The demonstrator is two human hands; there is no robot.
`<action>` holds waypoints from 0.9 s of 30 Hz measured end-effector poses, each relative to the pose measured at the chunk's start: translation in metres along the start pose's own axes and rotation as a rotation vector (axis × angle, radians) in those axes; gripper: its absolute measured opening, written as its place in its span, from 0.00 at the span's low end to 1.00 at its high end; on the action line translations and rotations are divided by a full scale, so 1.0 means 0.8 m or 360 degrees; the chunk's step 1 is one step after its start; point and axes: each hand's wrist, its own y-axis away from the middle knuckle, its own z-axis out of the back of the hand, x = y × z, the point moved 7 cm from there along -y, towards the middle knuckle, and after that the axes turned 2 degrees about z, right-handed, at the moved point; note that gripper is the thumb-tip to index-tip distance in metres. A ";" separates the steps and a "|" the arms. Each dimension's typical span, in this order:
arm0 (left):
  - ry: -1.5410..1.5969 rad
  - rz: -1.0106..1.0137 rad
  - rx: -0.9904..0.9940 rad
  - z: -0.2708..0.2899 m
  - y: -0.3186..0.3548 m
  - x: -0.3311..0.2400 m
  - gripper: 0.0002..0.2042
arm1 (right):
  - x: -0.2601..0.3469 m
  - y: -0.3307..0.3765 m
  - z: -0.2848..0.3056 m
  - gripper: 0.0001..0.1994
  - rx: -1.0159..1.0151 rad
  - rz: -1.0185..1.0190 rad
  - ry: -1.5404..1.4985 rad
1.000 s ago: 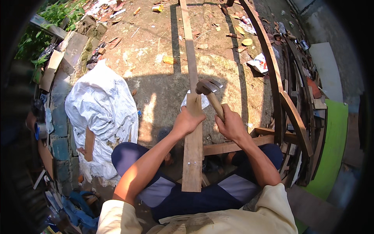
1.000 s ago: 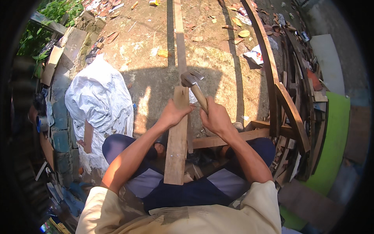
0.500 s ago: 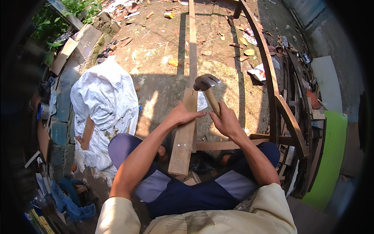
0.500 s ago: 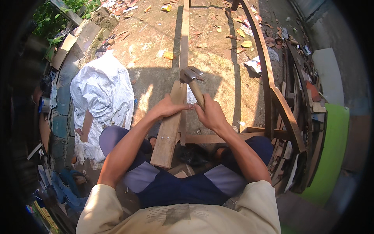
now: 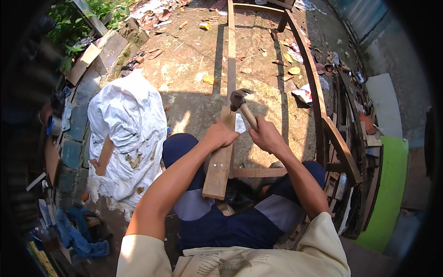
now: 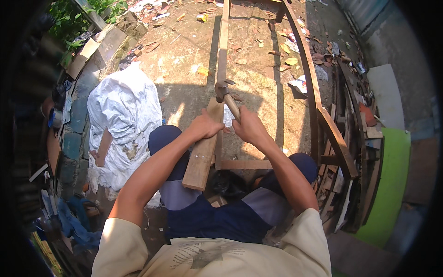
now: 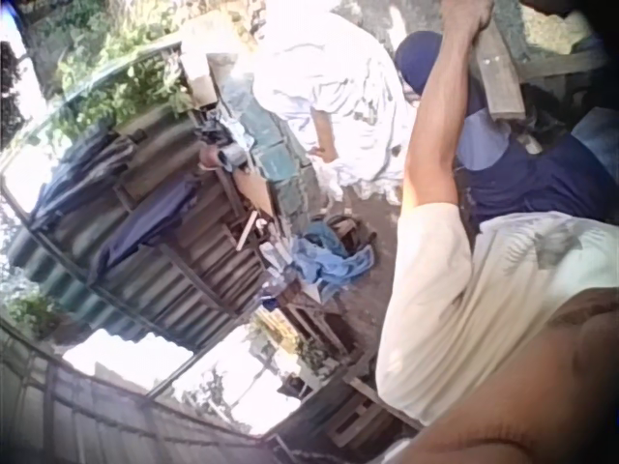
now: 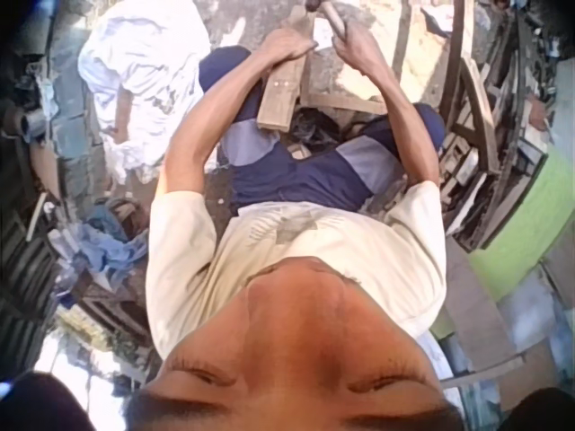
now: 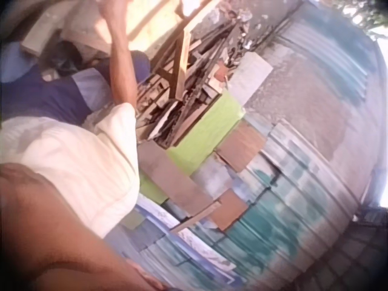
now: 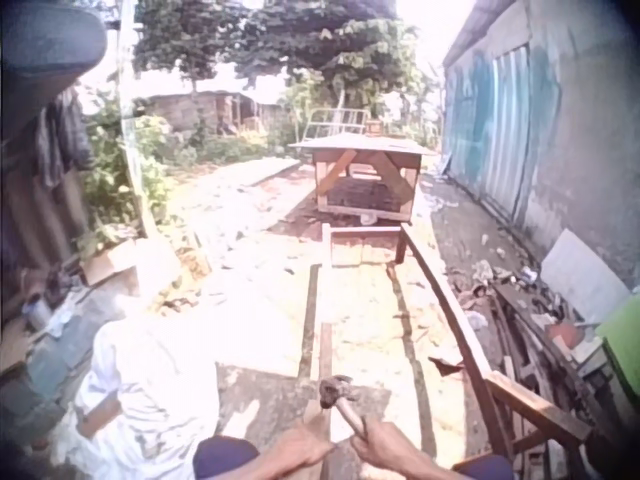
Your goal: The person sits on the ground and uses a hammer to drive nails into a wooden plank. They repeatedly pick up nails from a small bag and hammer them into the wood.
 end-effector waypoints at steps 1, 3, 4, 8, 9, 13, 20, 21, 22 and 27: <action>0.0000 -0.0010 -0.0015 -0.001 -0.001 0.001 0.61 | 0.001 0.002 0.003 0.18 0.0023 -0.0109 -0.0086; 0.0000 -0.0022 -0.0044 -0.004 -0.002 0.004 0.61 | 0.020 0.007 0.025 0.18 -0.0135 -0.0046 -0.0124; -0.0004 -0.0028 -0.0052 -0.005 -0.004 0.006 0.60 | 0.028 0.009 0.034 0.18 -0.0210 -0.0012 -0.0146; -0.0018 -0.0079 -0.0075 -0.008 -0.008 0.009 0.58 | 0.054 0.005 0.065 0.17 -0.0581 0.0165 -0.0309; -0.0019 -0.0093 -0.0085 -0.007 -0.009 0.010 0.57 | 0.060 0.005 0.063 0.14 -0.0553 0.0120 -0.0383; -0.0078 -0.0059 -0.0015 -0.003 0.001 -0.004 0.50 | 0.022 -0.005 0.017 0.13 0.0094 -0.0017 0.0129; -0.0115 -0.0042 -0.0016 0.004 0.012 -0.004 0.51 | 0.043 0.003 0.051 0.14 -0.0087 -0.0209 -0.0127; -0.0122 -0.0067 -0.0018 0.006 0.014 -0.012 0.51 | 0.027 -0.006 0.050 0.15 -0.0169 -0.0133 -0.0077; -0.0117 -0.0062 -0.0018 0.006 0.013 -0.012 0.51 | 0.023 -0.010 0.043 0.15 -0.0250 -0.0064 -0.0072; -0.0191 -0.0081 -0.0050 0.001 -0.001 -0.005 0.53 | 0.010 -0.020 0.003 0.15 0.0004 -0.0076 -0.0099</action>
